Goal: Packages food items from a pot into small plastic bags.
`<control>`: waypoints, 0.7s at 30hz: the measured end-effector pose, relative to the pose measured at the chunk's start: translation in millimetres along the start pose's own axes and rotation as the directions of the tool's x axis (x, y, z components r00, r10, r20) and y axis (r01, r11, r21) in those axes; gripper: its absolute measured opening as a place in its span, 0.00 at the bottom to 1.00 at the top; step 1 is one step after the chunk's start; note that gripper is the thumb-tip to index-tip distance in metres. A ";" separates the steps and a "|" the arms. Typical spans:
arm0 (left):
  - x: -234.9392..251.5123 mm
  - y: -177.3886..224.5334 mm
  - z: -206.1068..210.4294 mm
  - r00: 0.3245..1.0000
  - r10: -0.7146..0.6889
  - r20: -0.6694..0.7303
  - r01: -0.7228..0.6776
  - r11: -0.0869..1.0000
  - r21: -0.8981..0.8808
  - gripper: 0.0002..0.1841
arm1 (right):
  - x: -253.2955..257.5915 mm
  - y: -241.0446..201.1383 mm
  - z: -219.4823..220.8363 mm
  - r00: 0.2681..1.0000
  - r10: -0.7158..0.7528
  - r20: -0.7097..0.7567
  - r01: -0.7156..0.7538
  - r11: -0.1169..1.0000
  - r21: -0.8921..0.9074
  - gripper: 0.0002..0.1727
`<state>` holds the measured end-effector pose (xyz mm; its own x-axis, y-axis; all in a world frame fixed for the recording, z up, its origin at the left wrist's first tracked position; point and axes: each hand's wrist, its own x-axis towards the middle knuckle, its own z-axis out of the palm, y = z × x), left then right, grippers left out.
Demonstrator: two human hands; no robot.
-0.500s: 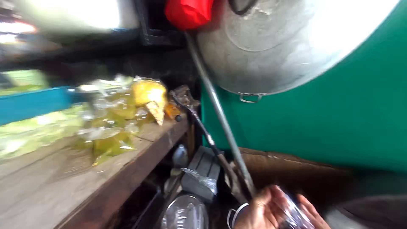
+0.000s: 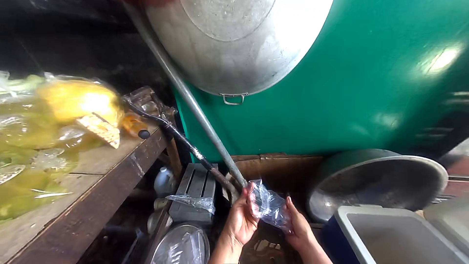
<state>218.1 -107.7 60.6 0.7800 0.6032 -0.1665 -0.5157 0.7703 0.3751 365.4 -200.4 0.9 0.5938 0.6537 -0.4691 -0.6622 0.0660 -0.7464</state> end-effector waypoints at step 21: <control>-4.1 42.1 3.6 0.954 0.036 -0.297 0.026 0.979 0.203 0.10 | 24.6 70.8 -67.9 0.933 -0.228 0.277 0.332 0.253 -0.909 0.41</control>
<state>194.5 -78.5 80.3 0.6202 0.6651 -0.4159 -0.4126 0.7275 0.5481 364.2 -230.9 -95.6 0.5786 0.8040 -0.1370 0.4449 -0.4519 -0.7732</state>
